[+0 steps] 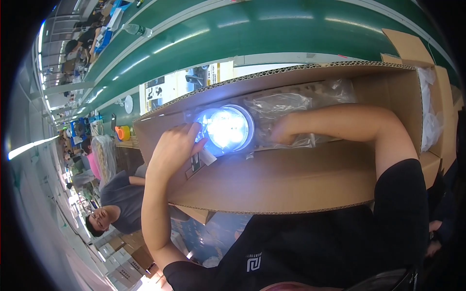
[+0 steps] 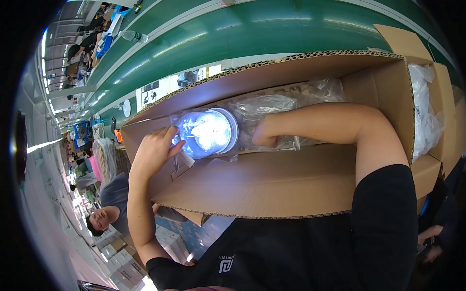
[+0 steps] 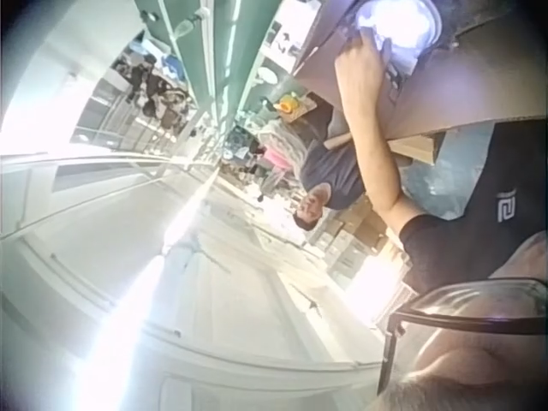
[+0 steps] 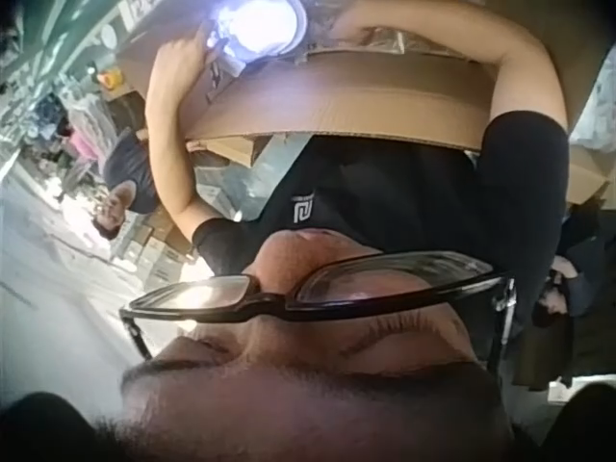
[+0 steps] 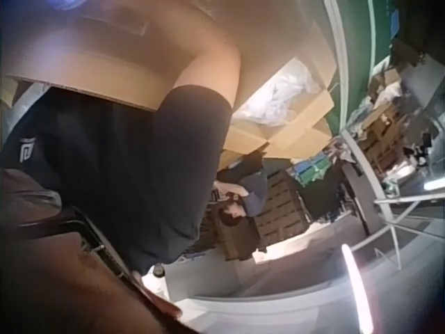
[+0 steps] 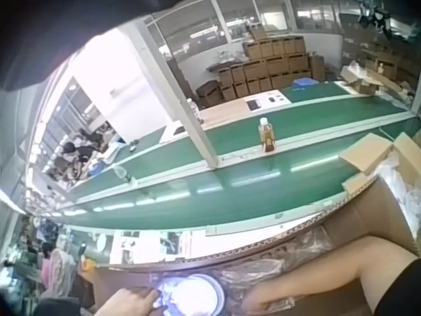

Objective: Packaging light fixtures into cardboard boxes on a factory assembly line.

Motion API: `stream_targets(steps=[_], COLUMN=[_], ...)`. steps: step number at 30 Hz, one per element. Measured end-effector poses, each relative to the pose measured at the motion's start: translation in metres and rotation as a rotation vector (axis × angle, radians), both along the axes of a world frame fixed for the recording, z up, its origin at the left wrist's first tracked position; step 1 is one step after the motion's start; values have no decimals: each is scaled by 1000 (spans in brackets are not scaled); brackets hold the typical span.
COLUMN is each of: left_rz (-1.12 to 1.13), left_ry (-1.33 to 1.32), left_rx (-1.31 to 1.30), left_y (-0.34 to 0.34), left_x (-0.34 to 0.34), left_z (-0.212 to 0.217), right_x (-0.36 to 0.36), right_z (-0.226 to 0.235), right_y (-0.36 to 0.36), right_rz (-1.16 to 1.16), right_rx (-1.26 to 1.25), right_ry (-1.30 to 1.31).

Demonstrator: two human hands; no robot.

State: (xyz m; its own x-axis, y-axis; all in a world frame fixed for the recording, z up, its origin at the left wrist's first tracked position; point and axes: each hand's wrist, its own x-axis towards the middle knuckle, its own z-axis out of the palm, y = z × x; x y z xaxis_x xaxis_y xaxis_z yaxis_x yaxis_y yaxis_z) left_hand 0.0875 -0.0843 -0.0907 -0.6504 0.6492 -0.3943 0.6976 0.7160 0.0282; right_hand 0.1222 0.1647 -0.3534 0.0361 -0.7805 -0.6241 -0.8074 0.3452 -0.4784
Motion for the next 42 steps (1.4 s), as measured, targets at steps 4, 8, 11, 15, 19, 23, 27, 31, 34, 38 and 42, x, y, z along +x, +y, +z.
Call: stream_targets(steps=[4,8,11,15,19,23,27,31,34,38,42], left_rz=[21,33,30,-9,-15,-24,-2,27,37,68,79], left_ry=[-2,-4,-37,-56,-71,-73,-72,-64,-63,-74,-69], left_rx=[-22,-24,-22,37,60,61,51,52,21,-24,-18], left_y=[-8,-7,-4,3,-1,-3,-9,-6,-6,-11,-13], left_x=[6,6,12,29,32,31,27,19,10,5,0], left_z=[-1,3,7,8,-2,-9,-9,0,1,-3,-8], right_x=[-20,-24,-22,-13,-18,-13,-22,-27,-14,-11,-5], right_z=[56,39,21,27,47,47,76,69,59,35,5], right_y=[-6,-9,-10,-14,-10,-15,-14,-8,-6,-6,-7], right_rz=[-142,-436,-410,-433,-595,-616,-575,-374,-265,-293,-284], right_rx=[45,-389,-482,-314,-407,-481,-321,-341,-157,-178,-240], right_ry=[-153,115,401,687,605,675,584,320,442,289,366])
